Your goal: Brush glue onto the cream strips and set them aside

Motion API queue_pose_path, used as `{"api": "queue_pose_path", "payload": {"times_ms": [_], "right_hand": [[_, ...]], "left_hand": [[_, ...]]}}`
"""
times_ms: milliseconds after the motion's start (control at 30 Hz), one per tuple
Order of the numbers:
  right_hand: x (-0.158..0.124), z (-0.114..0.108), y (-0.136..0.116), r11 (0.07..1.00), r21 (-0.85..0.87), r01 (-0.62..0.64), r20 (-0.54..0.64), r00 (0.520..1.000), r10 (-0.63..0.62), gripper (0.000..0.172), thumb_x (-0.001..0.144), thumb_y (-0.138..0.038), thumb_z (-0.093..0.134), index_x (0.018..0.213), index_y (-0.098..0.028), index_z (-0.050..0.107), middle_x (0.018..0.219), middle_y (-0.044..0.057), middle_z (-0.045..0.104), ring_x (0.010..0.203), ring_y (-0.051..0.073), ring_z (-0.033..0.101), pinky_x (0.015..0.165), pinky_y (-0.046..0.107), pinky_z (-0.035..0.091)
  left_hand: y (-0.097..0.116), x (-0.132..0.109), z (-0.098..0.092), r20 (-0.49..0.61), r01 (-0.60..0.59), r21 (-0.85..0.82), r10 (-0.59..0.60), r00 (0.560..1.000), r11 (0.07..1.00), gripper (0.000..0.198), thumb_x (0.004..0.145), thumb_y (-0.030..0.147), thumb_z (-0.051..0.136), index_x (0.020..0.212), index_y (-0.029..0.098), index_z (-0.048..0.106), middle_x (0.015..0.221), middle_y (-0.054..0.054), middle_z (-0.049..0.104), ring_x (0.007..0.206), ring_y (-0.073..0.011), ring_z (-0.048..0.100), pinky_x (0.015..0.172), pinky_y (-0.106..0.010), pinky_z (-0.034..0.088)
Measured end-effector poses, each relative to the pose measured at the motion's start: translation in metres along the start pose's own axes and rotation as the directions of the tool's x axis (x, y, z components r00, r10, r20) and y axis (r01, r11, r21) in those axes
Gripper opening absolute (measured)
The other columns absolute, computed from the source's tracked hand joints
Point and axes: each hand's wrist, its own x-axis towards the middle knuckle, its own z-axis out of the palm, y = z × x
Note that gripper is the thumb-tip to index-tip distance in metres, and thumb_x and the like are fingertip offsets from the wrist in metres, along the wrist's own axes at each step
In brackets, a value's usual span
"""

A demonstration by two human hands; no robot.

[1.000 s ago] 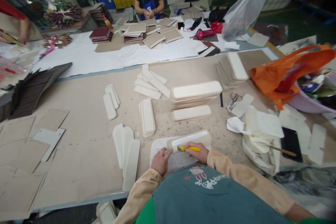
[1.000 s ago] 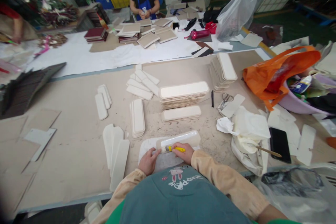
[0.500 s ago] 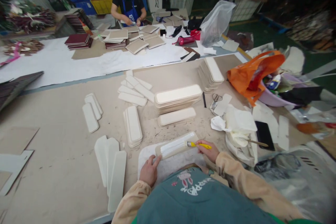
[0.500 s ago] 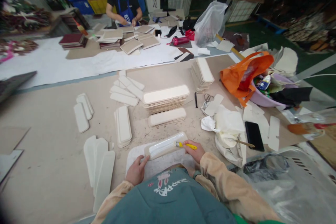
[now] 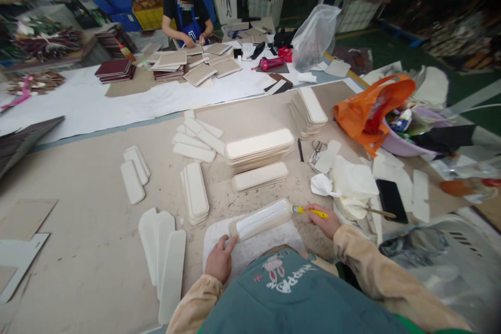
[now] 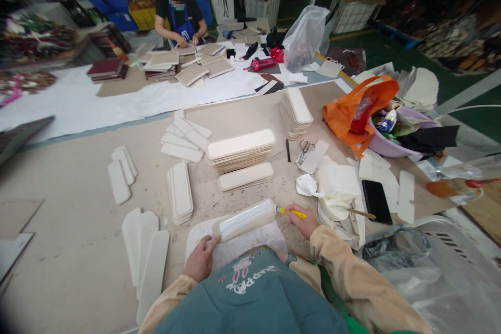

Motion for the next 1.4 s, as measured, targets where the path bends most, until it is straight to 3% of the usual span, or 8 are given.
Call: {"api": "queue_pose_path", "payload": {"times_ms": [400, 633, 800, 900, 1000, 1100, 1267, 1400], "right_hand": [[-0.002, 0.01, 0.002, 1.0, -0.014, 0.022, 0.033, 0.999, -0.022, 0.028, 0.079, -0.046, 0.047, 0.089, -0.023, 0.058, 0.057, -0.003, 0.057, 0.056, 0.016, 0.054, 0.056, 0.028, 0.044], [-0.005, -0.002, 0.011, 0.993, 0.115, 0.002, -0.139, 0.99, 0.015, 0.035, 0.075, -0.049, 0.053, 0.094, -0.02, 0.056, 0.064, 0.0, 0.06, 0.059, 0.016, 0.056, 0.059, 0.029, 0.048], [-0.012, -0.002, 0.003, 0.999, 0.043, 0.005, -0.181, 0.984, 0.003, 0.035, 0.073, -0.051, 0.053, 0.093, -0.023, 0.057, 0.07, 0.006, 0.064, 0.064, 0.026, 0.061, 0.066, 0.042, 0.05], [-0.013, 0.002, 0.009, 1.0, 0.0, 0.012, -0.18, 0.984, -0.012, 0.032, 0.071, -0.05, 0.054, 0.092, -0.027, 0.057, 0.075, 0.011, 0.066, 0.071, 0.033, 0.063, 0.07, 0.05, 0.049], [-0.013, 0.005, 0.02, 0.998, -0.06, -0.005, -0.179, 0.984, -0.006, 0.027, 0.071, -0.051, 0.052, 0.09, -0.032, 0.057, 0.077, 0.009, 0.067, 0.077, 0.036, 0.063, 0.072, 0.055, 0.049], [-0.014, 0.009, 0.027, 0.998, -0.06, -0.015, -0.157, 0.988, 0.006, 0.027, 0.073, -0.052, 0.05, 0.09, -0.033, 0.056, 0.081, 0.009, 0.068, 0.082, 0.035, 0.063, 0.075, 0.056, 0.049], [-0.018, 0.015, 0.022, 0.998, 0.058, 0.027, -0.206, 0.978, -0.015, 0.037, 0.073, -0.055, 0.052, 0.096, -0.026, 0.056, 0.088, 0.013, 0.067, 0.077, 0.031, 0.064, 0.072, 0.049, 0.052], [-0.023, 0.018, 0.012, 0.974, 0.172, 0.145, -0.251, 0.963, -0.099, 0.04, 0.078, -0.055, 0.05, 0.099, -0.022, 0.054, 0.089, 0.008, 0.065, 0.07, 0.021, 0.063, 0.067, 0.038, 0.055]], "left_hand": [[0.003, -0.002, 0.0, -0.006, 0.028, -0.022, -0.028, 1.0, 0.999, 0.065, 0.074, 0.003, 0.035, 0.132, 0.031, 0.034, 0.128, -0.008, 0.039, 0.098, -0.0166, 0.051, 0.088, -0.03, 0.042], [0.008, -0.006, -0.002, -0.045, 0.05, -0.032, -0.051, 0.998, 0.998, 0.061, 0.074, 0.007, 0.039, 0.13, 0.032, 0.036, 0.123, -0.007, 0.043, 0.097, -0.019, 0.051, 0.083, -0.031, 0.044], [0.005, -0.02, -0.005, -0.162, 0.1, -0.119, -0.119, 0.98, 0.988, 0.045, 0.077, 0.011, 0.039, 0.119, 0.023, 0.049, 0.111, -0.007, 0.052, 0.094, -0.0188, 0.051, 0.084, -0.03, 0.044], [-0.007, -0.038, -0.011, -0.324, 0.222, -0.156, -0.262, 0.909, 0.962, 0.038, 0.08, 0.017, 0.041, 0.116, 0.02, 0.051, 0.112, -0.009, 0.052, 0.103, -0.0206, 0.046, 0.092, -0.033, 0.039], [-0.029, -0.06, -0.016, -0.457, 0.475, -0.18, -0.501, 0.735, 0.861, 0.042, 0.08, 0.027, 0.047, 0.121, 0.017, 0.047, 0.119, -0.012, 0.047, 0.111, -0.025, 0.04, 0.097, -0.038, 0.033], [-0.054, -0.08, -0.014, -0.442, 0.669, -0.19, -0.671, 0.595, 0.719, 0.051, 0.075, 0.03, 0.055, 0.122, 0.015, 0.046, 0.119, -0.014, 0.047, 0.109, -0.0278, 0.042, 0.094, -0.04, 0.034], [-0.085, -0.096, 0.003, -0.48, 0.65, -0.118, -0.616, 0.625, 0.751, 0.052, 0.071, 0.019, 0.055, 0.121, 0.012, 0.046, 0.116, -0.014, 0.048, 0.104, -0.0261, 0.045, 0.09, -0.038, 0.037], [-0.11, -0.098, 0.022, -0.579, 0.541, -0.086, -0.483, 0.657, 0.837, 0.042, 0.077, 0.03, 0.05, 0.113, 0.01, 0.053, 0.105, -0.015, 0.052, 0.1, -0.0262, 0.049, 0.086, -0.04, 0.041]]}}
